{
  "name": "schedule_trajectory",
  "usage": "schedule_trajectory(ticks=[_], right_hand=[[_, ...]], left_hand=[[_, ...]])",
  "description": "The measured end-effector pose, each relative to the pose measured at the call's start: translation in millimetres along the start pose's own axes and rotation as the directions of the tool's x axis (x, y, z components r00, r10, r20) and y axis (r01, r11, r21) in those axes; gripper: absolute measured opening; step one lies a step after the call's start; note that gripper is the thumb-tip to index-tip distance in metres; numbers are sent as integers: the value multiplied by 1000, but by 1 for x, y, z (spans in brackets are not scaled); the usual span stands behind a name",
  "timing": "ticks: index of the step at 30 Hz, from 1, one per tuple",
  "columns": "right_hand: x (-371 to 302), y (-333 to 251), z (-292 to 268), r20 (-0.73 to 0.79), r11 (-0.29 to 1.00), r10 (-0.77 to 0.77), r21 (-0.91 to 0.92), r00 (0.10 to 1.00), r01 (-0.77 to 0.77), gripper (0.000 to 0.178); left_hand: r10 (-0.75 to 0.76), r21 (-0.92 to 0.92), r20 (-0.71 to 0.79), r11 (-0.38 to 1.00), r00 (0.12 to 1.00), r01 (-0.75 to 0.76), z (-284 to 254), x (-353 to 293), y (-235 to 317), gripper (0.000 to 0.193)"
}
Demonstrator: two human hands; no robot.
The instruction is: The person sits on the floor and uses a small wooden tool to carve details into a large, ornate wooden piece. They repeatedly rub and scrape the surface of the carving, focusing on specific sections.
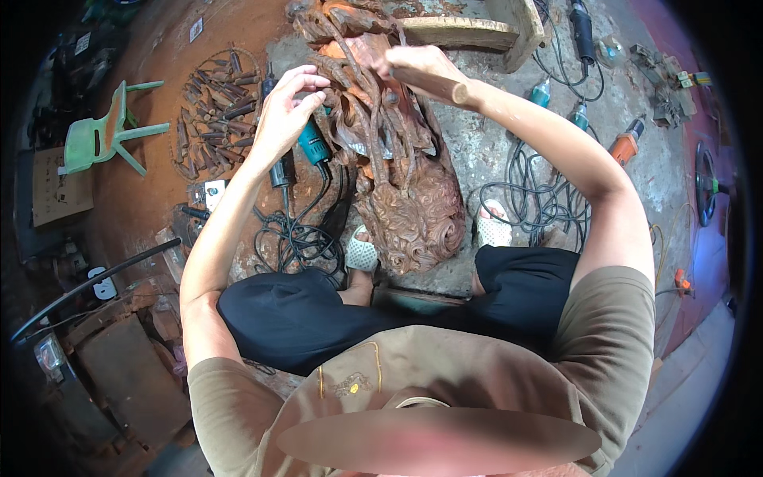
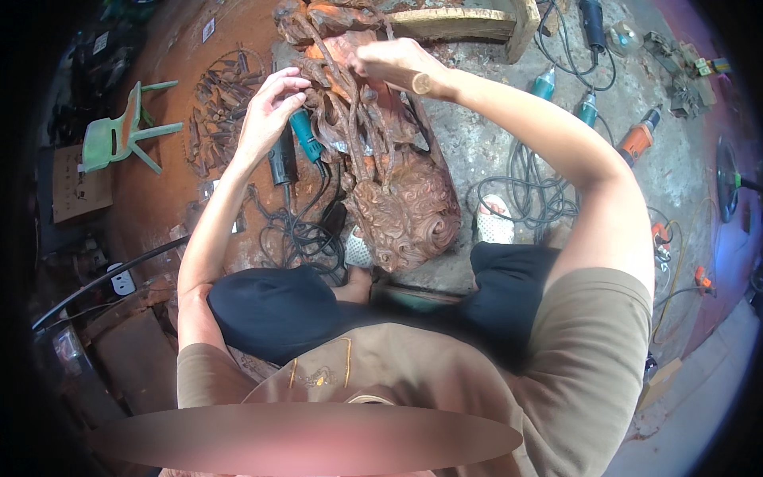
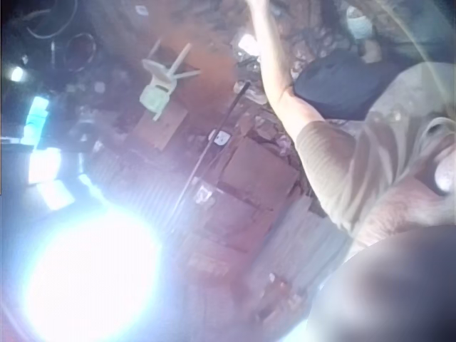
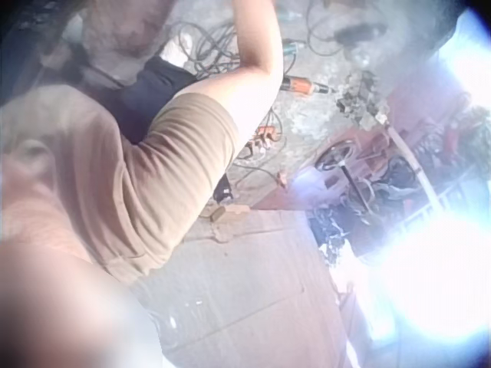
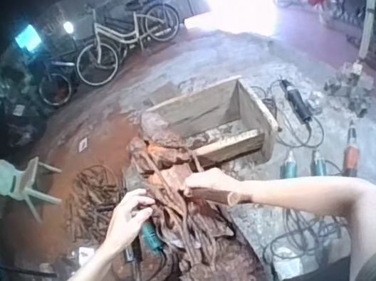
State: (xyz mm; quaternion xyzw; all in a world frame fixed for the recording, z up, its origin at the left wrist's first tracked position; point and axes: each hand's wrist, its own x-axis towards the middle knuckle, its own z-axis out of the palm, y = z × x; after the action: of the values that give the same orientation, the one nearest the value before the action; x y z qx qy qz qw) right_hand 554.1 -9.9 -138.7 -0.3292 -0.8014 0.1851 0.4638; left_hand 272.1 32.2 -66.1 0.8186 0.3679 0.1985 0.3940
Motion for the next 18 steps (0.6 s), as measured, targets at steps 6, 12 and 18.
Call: schedule_trajectory(ticks=[6,12,18], right_hand=[[9,-1,-2,-36,991,126,55,991,-124,8],[28,12,1,-104,992,-93,-100,990,83,7],[-14,-9,-15,47,960,278,15,959,-279,11]], left_hand=[[-39,15,4,999,999,39,-2,1,1,22],[-13,9,-11,1000,1000,13,3,6,-4,21],[9,44,-11,999,1000,-8,-2,2,-4,20]])
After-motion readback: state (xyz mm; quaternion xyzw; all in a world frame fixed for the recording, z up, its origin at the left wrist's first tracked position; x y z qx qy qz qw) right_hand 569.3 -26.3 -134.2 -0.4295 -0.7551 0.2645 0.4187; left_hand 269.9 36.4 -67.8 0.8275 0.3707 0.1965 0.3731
